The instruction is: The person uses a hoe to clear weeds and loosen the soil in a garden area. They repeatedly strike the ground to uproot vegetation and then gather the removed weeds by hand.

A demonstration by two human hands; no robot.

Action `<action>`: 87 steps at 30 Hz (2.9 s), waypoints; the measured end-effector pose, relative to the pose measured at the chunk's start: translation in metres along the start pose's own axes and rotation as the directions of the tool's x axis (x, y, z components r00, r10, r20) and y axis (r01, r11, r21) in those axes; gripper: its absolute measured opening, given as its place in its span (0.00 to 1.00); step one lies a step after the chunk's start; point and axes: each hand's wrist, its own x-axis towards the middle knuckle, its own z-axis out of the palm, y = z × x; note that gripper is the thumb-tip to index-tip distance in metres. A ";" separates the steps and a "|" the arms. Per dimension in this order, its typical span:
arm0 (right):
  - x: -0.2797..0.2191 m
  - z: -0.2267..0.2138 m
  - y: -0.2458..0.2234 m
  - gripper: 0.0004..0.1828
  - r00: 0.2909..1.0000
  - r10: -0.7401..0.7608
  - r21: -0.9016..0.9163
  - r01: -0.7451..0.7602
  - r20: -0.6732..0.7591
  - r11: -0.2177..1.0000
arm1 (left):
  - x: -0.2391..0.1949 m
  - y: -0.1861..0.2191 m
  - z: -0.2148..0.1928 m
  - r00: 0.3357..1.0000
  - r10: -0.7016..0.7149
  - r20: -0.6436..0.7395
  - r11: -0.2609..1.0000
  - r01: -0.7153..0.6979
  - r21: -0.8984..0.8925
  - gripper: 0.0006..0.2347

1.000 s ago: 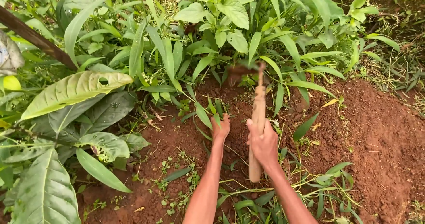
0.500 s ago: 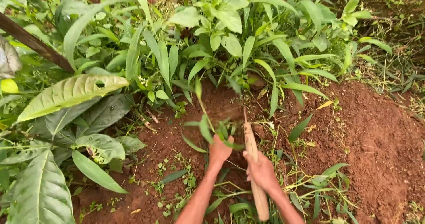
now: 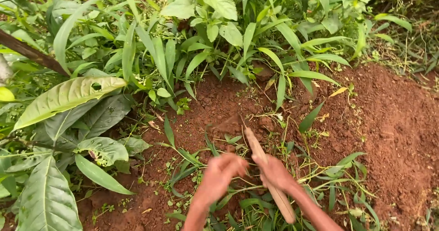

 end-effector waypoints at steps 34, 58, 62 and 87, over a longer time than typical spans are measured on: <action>-0.034 -0.077 -0.007 0.24 0.868 -0.174 0.136 0.264 -0.466 0.955 | 0.174 -0.056 0.051 0.857 0.160 -0.490 0.987 -0.126 0.102 0.15; 0.012 -0.024 -0.029 0.24 0.918 -0.148 0.247 0.250 -0.367 0.936 | 0.214 -0.084 0.030 0.651 0.116 -0.750 0.989 -0.144 0.027 0.20; 0.001 -0.032 0.014 0.28 0.946 -0.073 0.265 0.162 -0.317 0.950 | 0.215 -0.071 0.035 0.656 0.346 -0.671 0.936 -0.193 0.294 0.17; 0.018 -0.045 -0.065 0.29 0.898 -0.149 0.219 0.257 -0.414 0.941 | 0.278 -0.090 0.019 0.895 0.063 -0.442 0.949 0.084 0.304 0.11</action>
